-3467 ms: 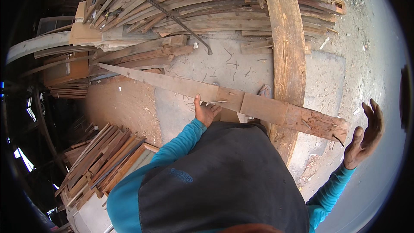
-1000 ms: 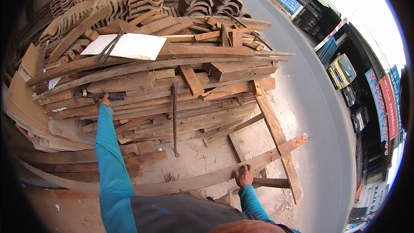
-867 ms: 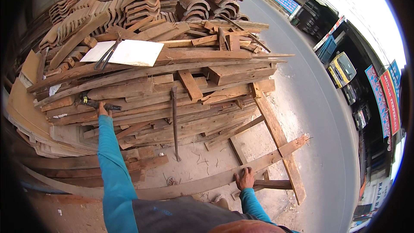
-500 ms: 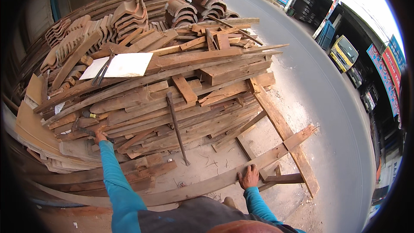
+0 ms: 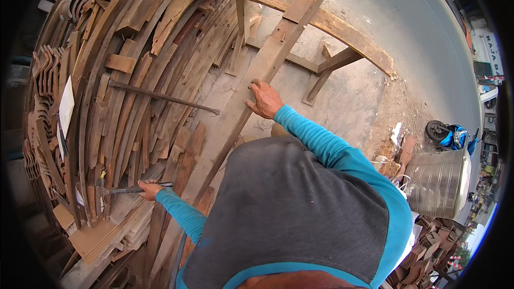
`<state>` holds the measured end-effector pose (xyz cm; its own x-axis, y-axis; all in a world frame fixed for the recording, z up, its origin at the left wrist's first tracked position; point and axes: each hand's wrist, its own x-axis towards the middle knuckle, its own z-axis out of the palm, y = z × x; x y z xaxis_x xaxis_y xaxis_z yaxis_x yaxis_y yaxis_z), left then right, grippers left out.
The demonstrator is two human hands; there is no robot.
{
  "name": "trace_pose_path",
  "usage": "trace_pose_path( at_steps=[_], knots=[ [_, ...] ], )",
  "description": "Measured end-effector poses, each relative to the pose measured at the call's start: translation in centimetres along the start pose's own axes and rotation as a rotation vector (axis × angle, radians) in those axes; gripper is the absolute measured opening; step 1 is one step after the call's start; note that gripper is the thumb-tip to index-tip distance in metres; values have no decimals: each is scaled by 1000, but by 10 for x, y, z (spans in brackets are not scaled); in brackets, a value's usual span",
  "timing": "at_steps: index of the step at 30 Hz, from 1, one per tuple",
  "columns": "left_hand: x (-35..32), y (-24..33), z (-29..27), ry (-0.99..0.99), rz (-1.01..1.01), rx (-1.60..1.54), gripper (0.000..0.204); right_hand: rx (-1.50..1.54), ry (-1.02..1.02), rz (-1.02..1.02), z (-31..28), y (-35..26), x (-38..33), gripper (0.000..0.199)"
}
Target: The person processes a long piece of wood by hammering it, using a tool to pull out nails, and using a long metal bar to pry off smaller pieces of wood.
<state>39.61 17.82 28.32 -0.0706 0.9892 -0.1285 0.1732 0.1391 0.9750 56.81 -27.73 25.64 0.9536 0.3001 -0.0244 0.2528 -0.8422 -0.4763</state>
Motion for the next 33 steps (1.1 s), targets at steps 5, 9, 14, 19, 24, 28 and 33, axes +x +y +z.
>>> trace_pose_path(
  at_steps=[5, 9, 14, 19, 24, 28, 33],
  knots=[
    [-223, 6, 2, -589, -13, 92, 37, 489, -415, -18, -46, -1, -27, 73],
    [-334, -10, 17, -1110, 76, 219, 25, 872, -495, -55, -80, 12, -50, 87],
    [-432, 6, 35, -1584, 521, 528, 44, 1477, -166, 297, -103, 58, -70, 46],
    [-484, -6, 52, -1861, 570, 559, 42, 1741, 199, 412, -133, 138, -116, 39],
    [-472, -66, 45, -1799, 631, 431, 37, 1649, 424, 614, -139, 220, -162, 28],
    [-445, -100, 35, -1709, 516, 507, 36, 1523, 584, 654, -152, 256, -195, 24],
    [-407, -116, 0, -1679, 495, 715, 35, 1228, 596, 712, -149, 220, -179, 28]
  ],
)
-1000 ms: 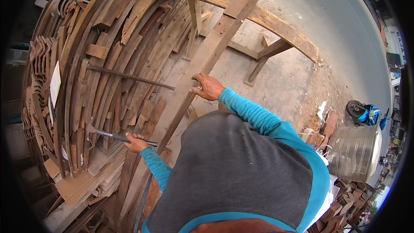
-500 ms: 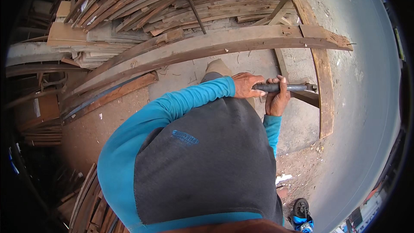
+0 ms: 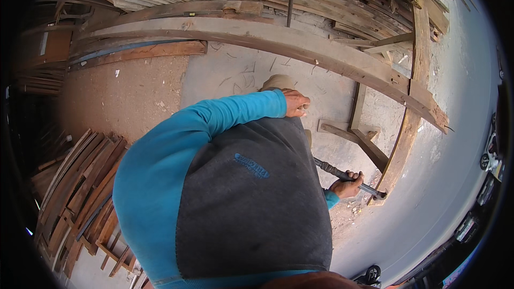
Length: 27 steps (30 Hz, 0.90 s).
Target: The person processes a long piece of wood by hammering it, using a tool to pull out nails, and using a long metal bar to pry off smaller pieces of wood.
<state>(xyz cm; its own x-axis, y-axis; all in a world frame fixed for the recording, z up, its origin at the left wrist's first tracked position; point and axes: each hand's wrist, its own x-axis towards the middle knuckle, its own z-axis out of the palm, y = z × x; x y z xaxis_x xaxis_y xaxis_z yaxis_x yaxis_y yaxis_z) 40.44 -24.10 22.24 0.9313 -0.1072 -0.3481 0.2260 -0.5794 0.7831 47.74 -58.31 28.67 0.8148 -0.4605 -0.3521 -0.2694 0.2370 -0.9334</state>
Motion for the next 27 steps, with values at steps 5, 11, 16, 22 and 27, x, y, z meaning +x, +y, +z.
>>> trace_pose_path(
  at_steps=[5, 11, 16, 22, 27],
  knots=[
    [-57, -31, -30, 58, -152, -75, 34, -351, -284, -102, 89, 9, -28, 36],
    [-149, -101, -105, 474, -249, -324, 28, -801, -849, -362, 242, 44, -102, 37],
    [-223, -216, -258, 899, -338, -306, 23, -1020, -1058, -652, 346, 111, -187, 34],
    [-256, -492, -369, 733, -716, -240, 35, -1560, -927, -564, 393, 168, -283, 42],
    [-273, -684, -369, 556, -973, -93, 50, -1736, -983, -503, 389, 213, -321, 57]
  ],
)
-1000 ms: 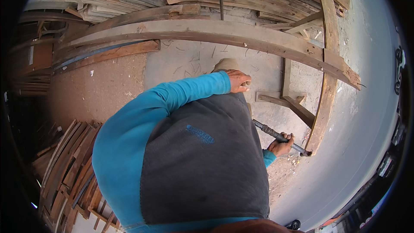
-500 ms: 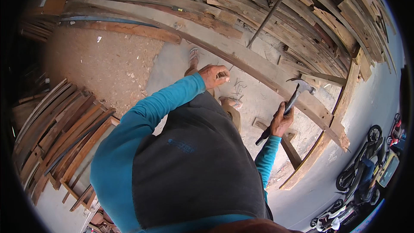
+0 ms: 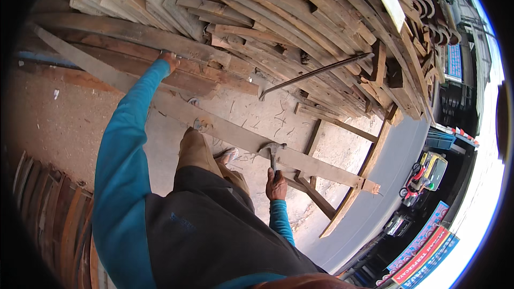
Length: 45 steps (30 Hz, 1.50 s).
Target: The person processes a long piece of wood by hammering it, using a tool to pull out nails, and using a long metal bar to pry off smaller pieces of wood.
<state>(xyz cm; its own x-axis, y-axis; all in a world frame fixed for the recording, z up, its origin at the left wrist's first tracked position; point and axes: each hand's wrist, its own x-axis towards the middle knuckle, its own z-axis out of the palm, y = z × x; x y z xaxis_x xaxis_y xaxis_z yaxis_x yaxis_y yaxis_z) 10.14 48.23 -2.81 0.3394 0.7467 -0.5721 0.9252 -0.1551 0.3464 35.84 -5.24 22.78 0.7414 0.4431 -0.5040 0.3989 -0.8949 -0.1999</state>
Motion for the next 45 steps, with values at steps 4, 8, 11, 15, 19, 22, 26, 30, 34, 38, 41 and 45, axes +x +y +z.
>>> trace_pose_path(
  at_steps=[4, 8, 11, 15, 19, 22, 26, 30, 34, 38, 41, 45],
  knots=[
    [84, -23, 5, -221, -154, 178, 61, 71, -39, 204, 40, -18, -8, 64],
    [133, -71, 45, -150, -198, 162, 63, 225, -23, 313, 59, 2, 22, 75],
    [170, -103, 82, -65, -235, 175, 64, 315, -91, 412, 49, -5, 40, 80],
    [234, -138, 146, 64, -269, 199, 67, 225, -122, 497, 32, -50, 42, 80],
    [280, -177, 201, 174, -293, 239, 71, 178, -112, 539, 30, -66, 42, 76],
    [301, -205, 254, 208, -296, 149, 76, 83, -108, 588, 31, -74, 46, 75],
    [295, -269, 276, 343, -273, -100, 87, 53, -185, 508, 25, -61, 54, 74],
    [308, -239, 292, 337, -93, -346, 88, 47, -35, 627, 49, -79, 38, 73],
    [247, -309, 232, -37, 13, -78, 64, 96, -146, 576, 26, -60, 53, 62],
    [255, -223, 208, -276, -55, 270, 68, 4, -63, 554, 38, -25, 41, 59],
    [230, -144, 144, -454, 35, 347, 72, -6, 6, 432, 44, -36, 32, 59],
    [133, -45, 46, -660, 80, 205, 77, 33, -12, 447, 33, -46, 38, 65]
  ],
)
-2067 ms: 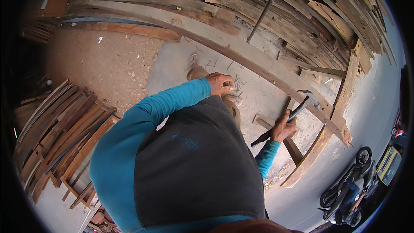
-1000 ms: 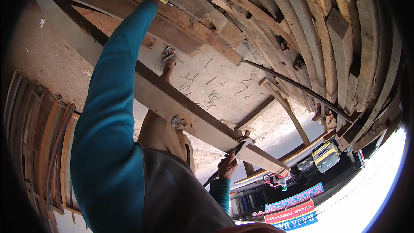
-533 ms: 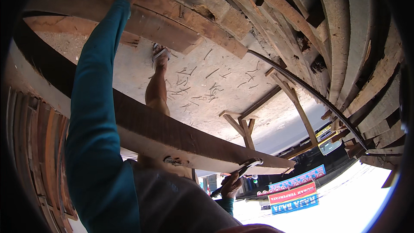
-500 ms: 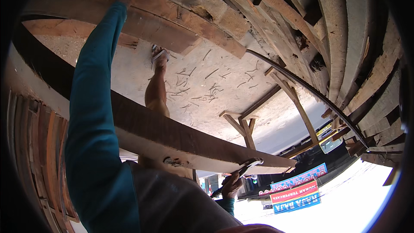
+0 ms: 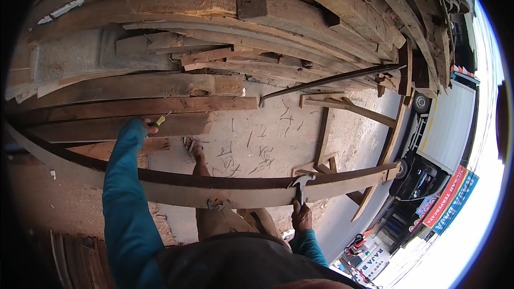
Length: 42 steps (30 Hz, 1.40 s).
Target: The person processes a long piece of wood by hammering it, using a tool to pull out nails, and using a long metal bar to pry off smaller pieces of wood.
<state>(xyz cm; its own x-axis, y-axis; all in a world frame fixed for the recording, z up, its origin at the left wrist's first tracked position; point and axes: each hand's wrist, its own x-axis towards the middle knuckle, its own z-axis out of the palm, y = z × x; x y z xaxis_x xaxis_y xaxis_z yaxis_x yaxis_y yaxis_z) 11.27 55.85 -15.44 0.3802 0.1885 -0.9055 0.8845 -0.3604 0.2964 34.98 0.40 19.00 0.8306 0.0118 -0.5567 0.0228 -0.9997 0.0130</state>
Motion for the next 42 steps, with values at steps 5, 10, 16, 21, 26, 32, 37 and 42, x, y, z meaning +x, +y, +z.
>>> trace_pose_path(
  at_steps=[5, 10, 16, 21, 26, 32, 37, 42],
  knots=[
    [-176, 137, -29, 132, 179, -579, 71, 34, -20, -28, 0, -2, 1, 63],
    [-262, 276, -66, 330, 627, -971, 56, 95, -1, -63, 5, 1, 4, 62],
    [-245, 400, -87, 518, 602, -1172, 43, 243, -38, -176, 3, 17, 8, 61],
    [-241, 455, -90, 748, 447, -1331, 39, 314, -39, -390, 14, 45, 23, 60],
    [-242, 450, -99, 964, 342, -1516, 41, 416, -147, -449, 23, 64, 39, 58],
    [-263, 371, -181, 1061, 180, -1502, 58, 444, -142, -492, 35, 75, 47, 57],
    [-226, 324, -257, 923, 317, -1675, 41, 437, -159, -419, 30, 76, 42, 59],
    [-158, 375, -280, 919, 415, -1727, 54, 419, -153, -290, 16, 74, 26, 61]
  ],
)
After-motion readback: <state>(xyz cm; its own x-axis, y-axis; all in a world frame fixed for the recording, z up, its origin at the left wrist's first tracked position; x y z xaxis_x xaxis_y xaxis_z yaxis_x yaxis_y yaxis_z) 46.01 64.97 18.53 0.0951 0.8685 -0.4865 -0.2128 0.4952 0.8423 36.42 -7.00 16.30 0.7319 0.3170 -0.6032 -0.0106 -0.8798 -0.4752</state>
